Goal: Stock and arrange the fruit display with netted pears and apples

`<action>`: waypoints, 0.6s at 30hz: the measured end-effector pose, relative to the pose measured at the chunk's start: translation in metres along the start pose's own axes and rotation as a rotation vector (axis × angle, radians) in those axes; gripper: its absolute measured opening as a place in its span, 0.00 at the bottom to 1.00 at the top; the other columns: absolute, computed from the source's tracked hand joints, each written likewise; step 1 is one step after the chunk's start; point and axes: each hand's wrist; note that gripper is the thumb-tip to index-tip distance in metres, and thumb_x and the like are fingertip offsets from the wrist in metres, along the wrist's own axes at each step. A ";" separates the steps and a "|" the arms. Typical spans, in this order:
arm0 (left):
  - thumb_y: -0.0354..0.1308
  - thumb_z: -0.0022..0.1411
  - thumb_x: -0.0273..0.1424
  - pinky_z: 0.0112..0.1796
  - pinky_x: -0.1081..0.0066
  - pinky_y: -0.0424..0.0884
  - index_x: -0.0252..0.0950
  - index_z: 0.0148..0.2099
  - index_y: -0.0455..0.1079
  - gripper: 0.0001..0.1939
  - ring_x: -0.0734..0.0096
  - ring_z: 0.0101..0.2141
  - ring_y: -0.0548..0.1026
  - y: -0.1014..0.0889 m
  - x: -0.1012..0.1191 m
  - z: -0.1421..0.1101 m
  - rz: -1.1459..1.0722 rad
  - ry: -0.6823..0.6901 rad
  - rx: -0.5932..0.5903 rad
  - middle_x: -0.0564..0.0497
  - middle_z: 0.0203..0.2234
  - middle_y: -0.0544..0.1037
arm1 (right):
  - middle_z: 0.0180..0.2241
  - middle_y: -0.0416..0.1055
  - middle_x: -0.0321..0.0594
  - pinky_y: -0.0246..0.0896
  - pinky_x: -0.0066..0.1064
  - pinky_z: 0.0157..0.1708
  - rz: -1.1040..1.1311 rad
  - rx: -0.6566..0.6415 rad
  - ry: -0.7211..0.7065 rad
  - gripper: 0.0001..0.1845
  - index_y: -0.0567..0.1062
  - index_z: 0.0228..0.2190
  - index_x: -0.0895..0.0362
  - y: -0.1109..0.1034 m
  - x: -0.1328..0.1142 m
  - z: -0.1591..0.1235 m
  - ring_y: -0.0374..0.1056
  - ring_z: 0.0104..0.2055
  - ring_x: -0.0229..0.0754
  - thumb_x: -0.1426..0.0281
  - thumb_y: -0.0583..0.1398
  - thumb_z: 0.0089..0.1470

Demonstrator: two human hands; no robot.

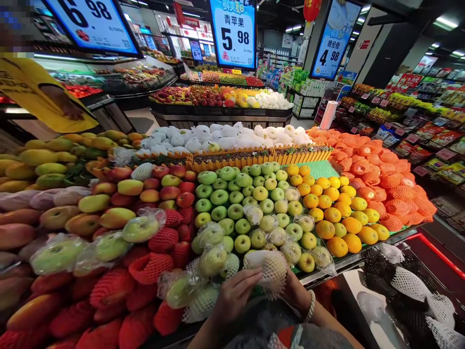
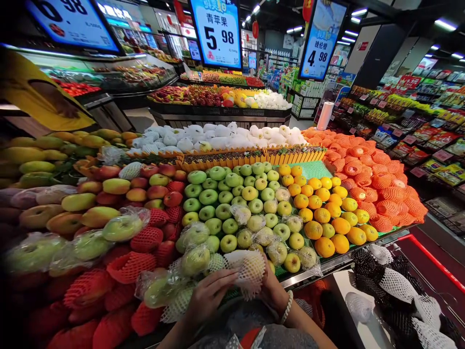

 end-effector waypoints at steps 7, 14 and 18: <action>0.61 0.70 0.25 0.45 0.73 0.82 0.39 0.45 0.80 0.08 0.69 0.40 0.86 -0.063 -0.028 -0.013 0.216 -0.172 0.278 0.52 0.40 0.87 | 0.43 0.74 0.36 0.71 0.32 0.32 0.056 0.055 0.144 0.40 0.66 0.52 0.46 -0.013 0.018 0.013 0.74 0.39 0.45 0.55 0.74 0.41; 0.62 0.69 0.27 0.46 0.70 0.81 0.39 0.44 0.80 0.06 0.66 0.40 0.86 -0.096 -0.025 -0.045 0.254 -0.227 0.378 0.50 0.40 0.87 | 0.46 0.78 0.47 0.68 0.50 0.54 -1.050 0.130 0.010 0.39 0.70 0.54 0.55 0.008 0.055 0.012 0.74 0.50 0.59 0.68 0.71 0.38; 0.62 0.69 0.26 0.44 0.70 0.82 0.39 0.46 0.80 0.07 0.65 0.40 0.86 -0.106 -0.025 -0.066 0.251 -0.175 0.308 0.50 0.41 0.87 | 0.59 0.74 0.52 0.68 0.46 0.56 -1.220 0.149 0.015 0.39 0.70 0.59 0.56 0.020 0.056 0.003 0.73 0.57 0.59 0.72 0.68 0.43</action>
Point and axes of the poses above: each hand's wrist, its own z-axis towards the middle knuckle, its own y-axis out of the palm, x = y × z
